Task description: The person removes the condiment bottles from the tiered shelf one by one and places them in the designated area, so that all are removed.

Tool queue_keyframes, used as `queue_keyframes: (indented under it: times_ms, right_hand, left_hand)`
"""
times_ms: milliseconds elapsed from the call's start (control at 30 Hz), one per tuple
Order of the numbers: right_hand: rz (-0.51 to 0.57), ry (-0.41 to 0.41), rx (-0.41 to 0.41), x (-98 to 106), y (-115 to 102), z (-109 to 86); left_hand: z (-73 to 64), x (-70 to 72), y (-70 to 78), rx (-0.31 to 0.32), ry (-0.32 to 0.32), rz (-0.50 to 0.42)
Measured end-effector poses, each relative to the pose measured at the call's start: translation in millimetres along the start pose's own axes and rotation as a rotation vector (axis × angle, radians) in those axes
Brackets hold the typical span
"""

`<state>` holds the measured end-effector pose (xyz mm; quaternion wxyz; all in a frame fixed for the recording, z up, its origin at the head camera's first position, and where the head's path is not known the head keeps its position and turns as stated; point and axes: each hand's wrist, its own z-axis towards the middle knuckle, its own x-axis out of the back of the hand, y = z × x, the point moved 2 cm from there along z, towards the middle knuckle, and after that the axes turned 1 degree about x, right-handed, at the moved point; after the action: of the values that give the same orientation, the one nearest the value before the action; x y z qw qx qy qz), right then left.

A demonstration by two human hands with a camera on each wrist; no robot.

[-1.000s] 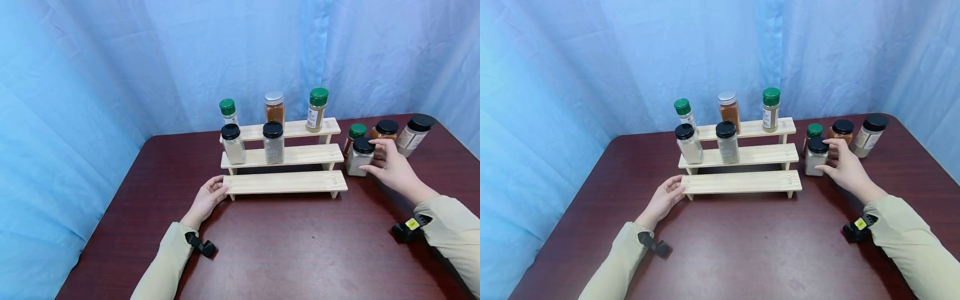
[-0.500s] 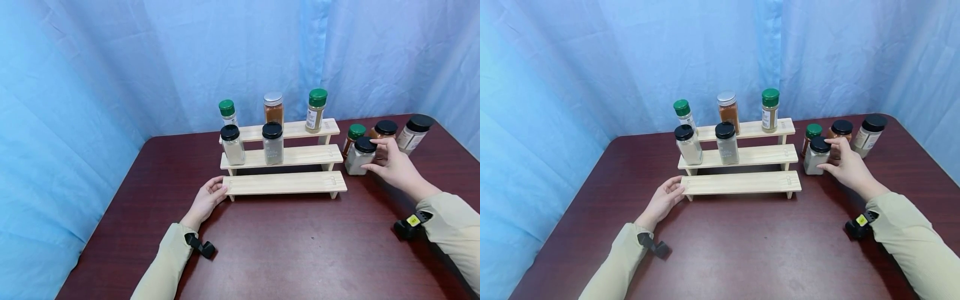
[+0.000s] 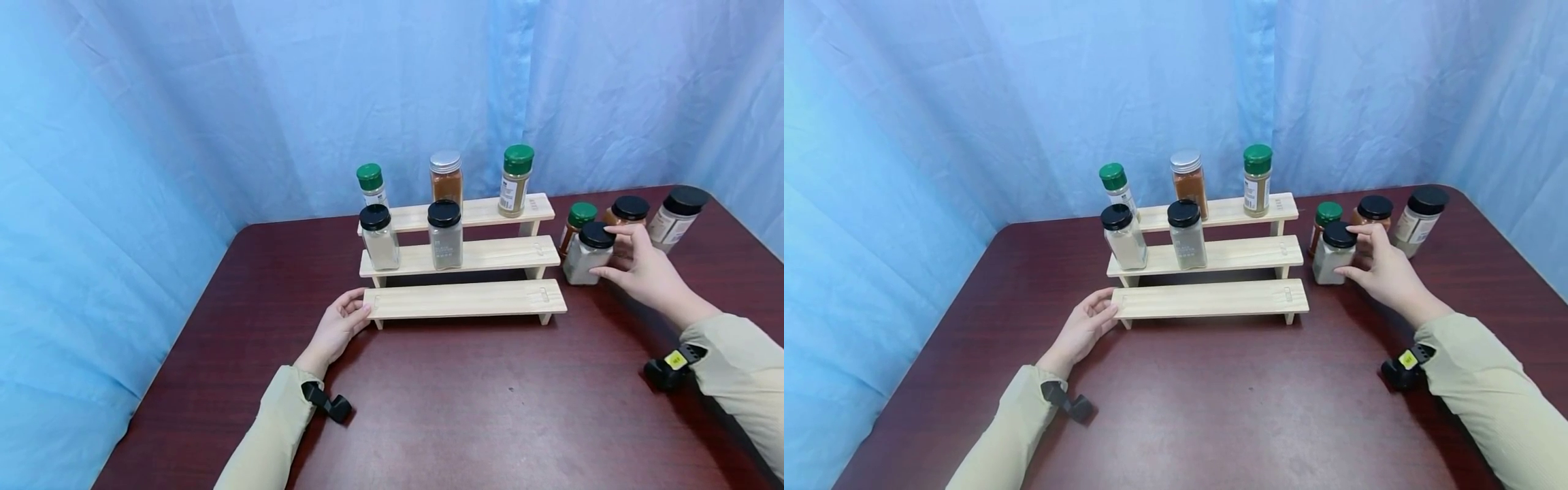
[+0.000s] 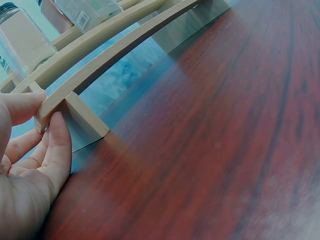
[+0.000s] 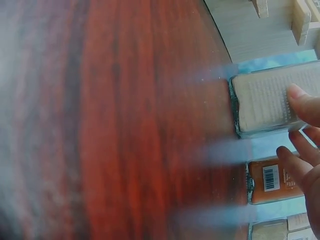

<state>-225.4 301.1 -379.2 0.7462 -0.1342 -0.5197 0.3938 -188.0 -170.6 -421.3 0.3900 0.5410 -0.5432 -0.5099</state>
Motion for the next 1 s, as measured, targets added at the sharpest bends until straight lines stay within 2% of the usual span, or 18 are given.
queue_keyframes:
  times_ms: [367, 700, 1000]
  right_hand:
    - [0.054, -0.071, -0.163, 12.2, -4.7, 0.9]
    - [0.092, -0.038, -0.2, 28.9, -13.0, 1.5]
    - [0.137, -0.011, -0.234, 44.5, -30.8, -0.3]
  left_hand:
    - [0.1, 0.0, 0.0, -0.001, -0.004, 0.0]
    - [0.2, -0.7, 0.8, -0.002, -0.005, -0.001]
    - [0.2, -0.2, 0.2, 0.003, -0.002, -0.001]
